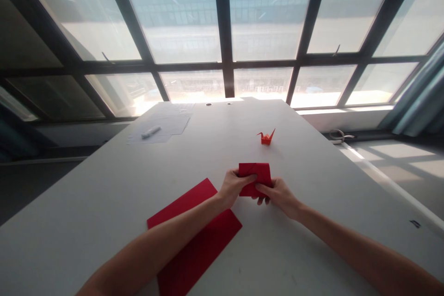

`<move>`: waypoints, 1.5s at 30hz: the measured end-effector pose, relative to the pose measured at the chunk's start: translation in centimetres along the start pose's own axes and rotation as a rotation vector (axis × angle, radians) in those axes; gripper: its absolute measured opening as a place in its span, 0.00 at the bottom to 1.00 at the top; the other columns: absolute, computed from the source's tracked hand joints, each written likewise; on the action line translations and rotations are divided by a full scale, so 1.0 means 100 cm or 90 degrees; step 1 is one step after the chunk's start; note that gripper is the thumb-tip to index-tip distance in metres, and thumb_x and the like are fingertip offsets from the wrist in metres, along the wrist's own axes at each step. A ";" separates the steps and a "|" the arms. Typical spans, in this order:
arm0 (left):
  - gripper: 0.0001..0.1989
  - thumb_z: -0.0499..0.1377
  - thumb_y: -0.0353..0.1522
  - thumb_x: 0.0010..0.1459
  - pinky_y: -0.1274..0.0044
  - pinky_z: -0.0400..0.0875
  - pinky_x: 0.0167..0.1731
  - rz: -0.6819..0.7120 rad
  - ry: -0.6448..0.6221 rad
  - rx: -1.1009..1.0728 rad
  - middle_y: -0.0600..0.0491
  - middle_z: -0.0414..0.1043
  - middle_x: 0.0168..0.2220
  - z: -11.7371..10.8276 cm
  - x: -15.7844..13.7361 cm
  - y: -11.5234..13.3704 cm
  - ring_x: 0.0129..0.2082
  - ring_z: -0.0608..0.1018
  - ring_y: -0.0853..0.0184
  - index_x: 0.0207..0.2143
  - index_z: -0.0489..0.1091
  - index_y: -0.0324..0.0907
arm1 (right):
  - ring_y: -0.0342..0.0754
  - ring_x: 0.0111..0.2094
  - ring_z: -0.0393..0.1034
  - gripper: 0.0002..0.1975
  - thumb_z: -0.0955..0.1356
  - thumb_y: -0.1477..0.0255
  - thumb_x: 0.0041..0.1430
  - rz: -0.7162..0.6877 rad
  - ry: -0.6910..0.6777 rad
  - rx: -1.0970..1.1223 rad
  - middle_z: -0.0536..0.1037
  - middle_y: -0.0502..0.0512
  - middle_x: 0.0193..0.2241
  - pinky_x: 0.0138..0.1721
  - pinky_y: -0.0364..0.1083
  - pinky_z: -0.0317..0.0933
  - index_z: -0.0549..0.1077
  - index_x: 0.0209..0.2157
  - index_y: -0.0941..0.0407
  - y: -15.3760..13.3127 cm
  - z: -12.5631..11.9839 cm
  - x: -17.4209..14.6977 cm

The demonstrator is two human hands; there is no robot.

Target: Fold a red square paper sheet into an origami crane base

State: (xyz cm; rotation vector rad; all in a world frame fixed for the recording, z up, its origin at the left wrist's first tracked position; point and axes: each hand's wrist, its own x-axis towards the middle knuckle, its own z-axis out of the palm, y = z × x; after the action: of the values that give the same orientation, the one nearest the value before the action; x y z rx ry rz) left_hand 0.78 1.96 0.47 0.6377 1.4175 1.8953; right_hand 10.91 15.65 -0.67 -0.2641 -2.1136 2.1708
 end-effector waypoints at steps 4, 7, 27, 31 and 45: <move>0.17 0.69 0.39 0.49 0.74 0.68 0.20 0.009 -0.016 -0.029 0.47 0.74 0.23 -0.001 0.002 -0.003 0.17 0.74 0.65 0.29 0.74 0.32 | 0.46 0.20 0.72 0.20 0.71 0.56 0.55 -0.009 0.011 -0.018 0.80 0.58 0.23 0.21 0.41 0.61 0.76 0.28 0.62 0.003 0.000 0.000; 0.16 0.68 0.39 0.51 0.73 0.69 0.22 0.011 -0.042 -0.040 0.47 0.74 0.23 -0.002 0.003 -0.002 0.19 0.75 0.64 0.29 0.73 0.32 | 0.46 0.19 0.71 0.21 0.71 0.55 0.55 -0.021 0.034 -0.018 0.79 0.59 0.21 0.19 0.42 0.60 0.75 0.26 0.61 0.007 0.000 0.002; 0.16 0.71 0.37 0.45 0.73 0.71 0.25 -0.001 0.044 -0.038 0.46 0.77 0.25 -0.005 0.006 -0.005 0.22 0.77 0.63 0.30 0.77 0.32 | 0.48 0.24 0.75 0.22 0.72 0.53 0.52 0.016 0.020 -0.015 0.82 0.61 0.26 0.22 0.41 0.61 0.78 0.29 0.62 0.004 -0.006 0.005; 0.16 0.70 0.39 0.47 0.73 0.70 0.23 0.011 0.008 -0.037 0.48 0.74 0.23 -0.001 0.003 -0.006 0.19 0.75 0.65 0.27 0.76 0.32 | 0.47 0.21 0.73 0.20 0.72 0.56 0.53 -0.004 0.010 0.006 0.81 0.59 0.23 0.22 0.42 0.60 0.77 0.26 0.61 0.004 -0.003 0.005; 0.17 0.74 0.35 0.40 0.71 0.74 0.35 0.018 0.155 -0.083 0.46 0.80 0.32 -0.013 0.012 -0.014 0.30 0.79 0.61 0.32 0.79 0.34 | 0.52 0.32 0.79 0.25 0.68 0.52 0.57 0.065 -0.169 0.018 0.82 0.65 0.36 0.28 0.44 0.66 0.77 0.37 0.62 -0.004 -0.037 -0.002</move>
State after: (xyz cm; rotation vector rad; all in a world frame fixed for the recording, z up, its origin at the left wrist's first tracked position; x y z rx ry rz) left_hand -0.65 2.36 -1.22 0.3753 1.4224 2.1250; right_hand 11.83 19.23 -0.31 -0.0866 -2.2460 2.4105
